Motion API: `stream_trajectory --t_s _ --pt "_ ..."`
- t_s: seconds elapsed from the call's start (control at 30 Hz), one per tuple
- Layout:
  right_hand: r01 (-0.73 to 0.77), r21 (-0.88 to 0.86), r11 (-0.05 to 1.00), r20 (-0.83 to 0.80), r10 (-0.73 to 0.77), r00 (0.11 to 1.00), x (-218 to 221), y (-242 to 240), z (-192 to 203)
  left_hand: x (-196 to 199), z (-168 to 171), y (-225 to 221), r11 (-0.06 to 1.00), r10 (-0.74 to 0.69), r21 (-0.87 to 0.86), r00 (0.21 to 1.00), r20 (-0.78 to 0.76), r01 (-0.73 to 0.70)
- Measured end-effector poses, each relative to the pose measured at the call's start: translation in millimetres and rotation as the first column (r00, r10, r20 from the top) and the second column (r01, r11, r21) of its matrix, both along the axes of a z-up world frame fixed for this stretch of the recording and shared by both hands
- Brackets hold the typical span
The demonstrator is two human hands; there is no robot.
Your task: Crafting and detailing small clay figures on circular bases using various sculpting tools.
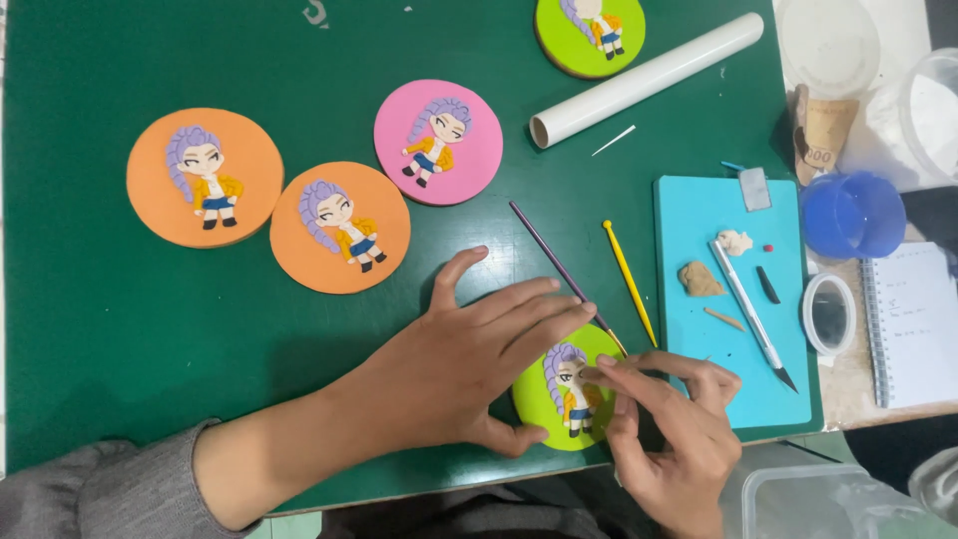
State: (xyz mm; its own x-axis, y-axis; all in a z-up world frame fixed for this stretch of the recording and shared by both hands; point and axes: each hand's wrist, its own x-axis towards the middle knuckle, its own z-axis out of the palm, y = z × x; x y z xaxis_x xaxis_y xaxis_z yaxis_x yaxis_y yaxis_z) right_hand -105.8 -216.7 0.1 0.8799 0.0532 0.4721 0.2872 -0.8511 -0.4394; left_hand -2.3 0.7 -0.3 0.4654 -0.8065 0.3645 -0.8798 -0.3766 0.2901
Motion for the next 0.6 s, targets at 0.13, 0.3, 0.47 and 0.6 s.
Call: stream_trajectory --t_s 0.13,0.3,0.47,0.6 --pt "-0.031 -0.025 0.999 -0.054 0.029 0.998 1.1 1.1 1.4 -0.7 -0.1 0.3 0.999 -0.038 -0.011 0.999 -0.021 0.038" --pt "-0.034 0.020 0.999 -0.072 0.035 0.997 1.1 2.4 2.1 -1.6 -2.1 0.5 0.999 -0.045 0.013 0.999 0.027 0.045" --pt "0.028 0.096 0.995 -0.038 -0.024 0.999 -2.7 2.8 0.1 -4.3 -0.4 -3.9 0.998 -0.049 -0.037 0.999 -0.012 0.049" --pt "0.106 0.201 0.974 0.028 -0.114 0.993 -5.8 6.3 -0.5 -7.0 -0.7 -5.7 0.998 -0.050 -0.023 0.998 0.035 0.051"
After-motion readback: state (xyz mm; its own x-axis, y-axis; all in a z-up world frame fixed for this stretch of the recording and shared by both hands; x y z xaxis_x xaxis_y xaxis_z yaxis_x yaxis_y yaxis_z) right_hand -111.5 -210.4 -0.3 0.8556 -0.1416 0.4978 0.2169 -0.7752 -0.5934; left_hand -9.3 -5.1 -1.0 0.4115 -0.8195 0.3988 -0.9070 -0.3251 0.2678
